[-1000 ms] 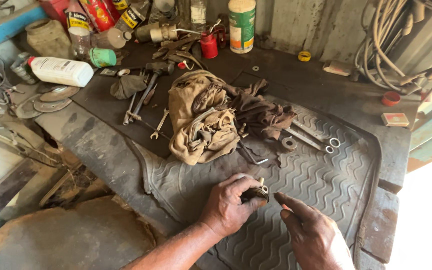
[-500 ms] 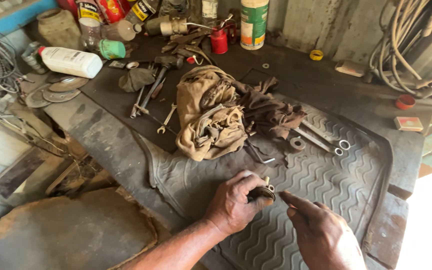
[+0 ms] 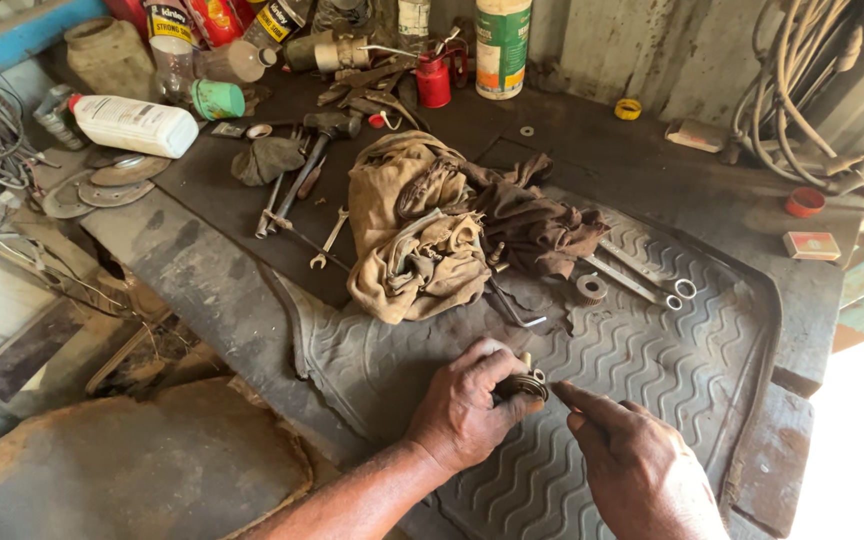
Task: The person holds a small cylindrical metal part and uses a metal file to smooth its surface. After filing, the person wipes the part with a cloth to remove debris.
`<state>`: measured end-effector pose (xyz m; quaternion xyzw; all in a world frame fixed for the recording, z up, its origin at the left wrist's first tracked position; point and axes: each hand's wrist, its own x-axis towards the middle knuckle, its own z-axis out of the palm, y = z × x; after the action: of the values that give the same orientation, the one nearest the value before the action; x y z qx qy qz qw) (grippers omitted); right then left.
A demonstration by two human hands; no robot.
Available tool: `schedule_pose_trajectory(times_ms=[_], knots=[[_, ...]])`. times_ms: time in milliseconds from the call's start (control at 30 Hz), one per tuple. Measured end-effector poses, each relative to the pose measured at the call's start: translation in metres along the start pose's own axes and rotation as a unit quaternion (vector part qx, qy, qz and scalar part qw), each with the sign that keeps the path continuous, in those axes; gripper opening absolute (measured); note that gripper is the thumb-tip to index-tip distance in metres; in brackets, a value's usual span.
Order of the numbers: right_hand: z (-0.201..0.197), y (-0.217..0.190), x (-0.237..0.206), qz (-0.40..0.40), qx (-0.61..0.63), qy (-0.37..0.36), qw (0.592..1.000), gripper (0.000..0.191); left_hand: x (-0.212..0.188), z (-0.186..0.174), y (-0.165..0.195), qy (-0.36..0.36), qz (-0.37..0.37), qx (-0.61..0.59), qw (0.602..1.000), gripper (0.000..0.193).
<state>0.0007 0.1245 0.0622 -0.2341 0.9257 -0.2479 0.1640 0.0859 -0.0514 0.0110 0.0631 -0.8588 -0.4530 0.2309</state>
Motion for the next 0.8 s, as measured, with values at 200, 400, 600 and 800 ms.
schedule_pose_trajectory(times_ms=[200,400,600,800], knots=[[-0.012,-0.009,0.003,-0.011,-0.002,-0.031,0.999,0.039,0.001,-0.001,0.002,-0.009,-0.008,0.003,1.0,0.028],[-0.016,-0.014,0.005,-0.028,0.0,-0.022,0.999,0.038,0.002,-0.003,0.004,-0.016,-0.024,-0.003,1.0,0.025],[-0.014,-0.011,0.01,-0.076,0.017,-0.014,0.997,0.034,0.001,-0.001,0.003,0.009,0.002,0.0,1.0,0.029],[-0.014,-0.015,0.011,-0.115,0.034,0.024,0.992,0.035,0.001,-0.002,-0.001,0.0,0.008,-0.014,1.0,0.032]])
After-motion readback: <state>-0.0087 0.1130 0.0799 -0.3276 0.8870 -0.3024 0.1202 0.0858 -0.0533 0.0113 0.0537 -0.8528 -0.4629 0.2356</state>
